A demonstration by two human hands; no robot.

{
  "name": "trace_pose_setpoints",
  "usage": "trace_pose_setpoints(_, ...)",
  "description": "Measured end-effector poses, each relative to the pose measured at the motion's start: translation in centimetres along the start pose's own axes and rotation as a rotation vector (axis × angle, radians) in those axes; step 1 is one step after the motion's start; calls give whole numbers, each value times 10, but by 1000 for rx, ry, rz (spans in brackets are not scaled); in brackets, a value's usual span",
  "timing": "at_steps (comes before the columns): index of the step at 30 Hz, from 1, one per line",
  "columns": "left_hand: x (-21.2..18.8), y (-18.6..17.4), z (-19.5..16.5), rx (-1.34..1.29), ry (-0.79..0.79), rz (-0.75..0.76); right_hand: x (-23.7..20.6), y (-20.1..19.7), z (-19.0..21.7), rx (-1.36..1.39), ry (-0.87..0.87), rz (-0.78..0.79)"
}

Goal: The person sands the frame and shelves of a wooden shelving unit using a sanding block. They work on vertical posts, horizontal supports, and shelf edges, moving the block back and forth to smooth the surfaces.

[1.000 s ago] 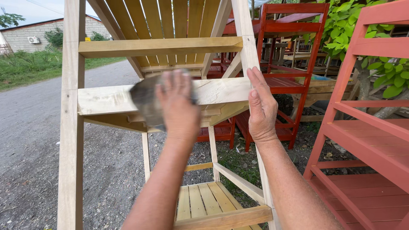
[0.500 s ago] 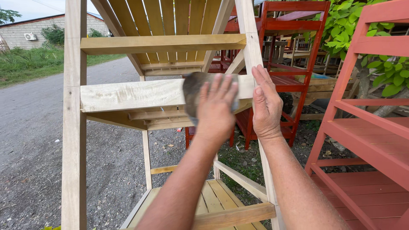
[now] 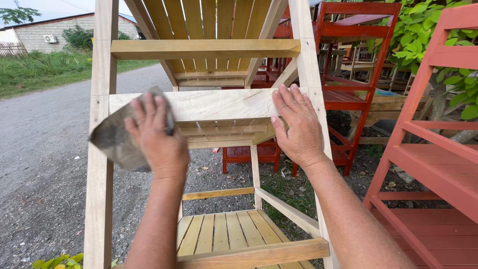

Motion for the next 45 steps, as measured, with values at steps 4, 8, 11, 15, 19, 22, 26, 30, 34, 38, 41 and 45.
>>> trace_pose_setpoints(4,-31,32,-89,-137,205,102,-1,0,0,-17,-14,11)
trace_pose_setpoints(8,-43,51,-152,-322,232,293,0,-2,-3,-10,-24,10)
trace_pose_setpoints(11,-22,39,-130,-294,194,306,0,-1,-7,-32,-12,33)
trace_pose_setpoints(15,26,5,-32,-96,75,190,-7,7,-3,-102,0,63)
trace_pose_setpoints(19,36,-8,8,-85,40,85,-16,25,16,-202,52,71)
trace_pose_setpoints(22,31,-1,12,-87,19,105,-18,51,46,-221,50,146)
trace_pose_setpoints(26,28,1,7,-76,54,103,-14,75,105,-134,-27,179)
trace_pose_setpoints(30,27,1,6,-85,79,103,-18,87,149,-98,-166,246)
trace_pose_setpoints(34,26,1,6,-67,98,116,-20,78,137,-116,-179,217)
trace_pose_setpoints(38,24,-2,6,-64,102,126,-25,59,94,-163,-119,164)
trace_pose_setpoints(41,19,-6,6,-67,92,114,-31,41,64,-186,-81,127)
trace_pose_setpoints(45,10,-3,4,-49,25,126,-34,18,34,-215,-45,100)
Point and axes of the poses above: each hand's wrist, its own x-axis towards the middle knuckle, its own y-axis out of the palm, z = x × y, the point moved 9 cm from there along x, towards the middle knuckle, and after that the axes turned 15 degrees about -z, right-handed, at the moved point
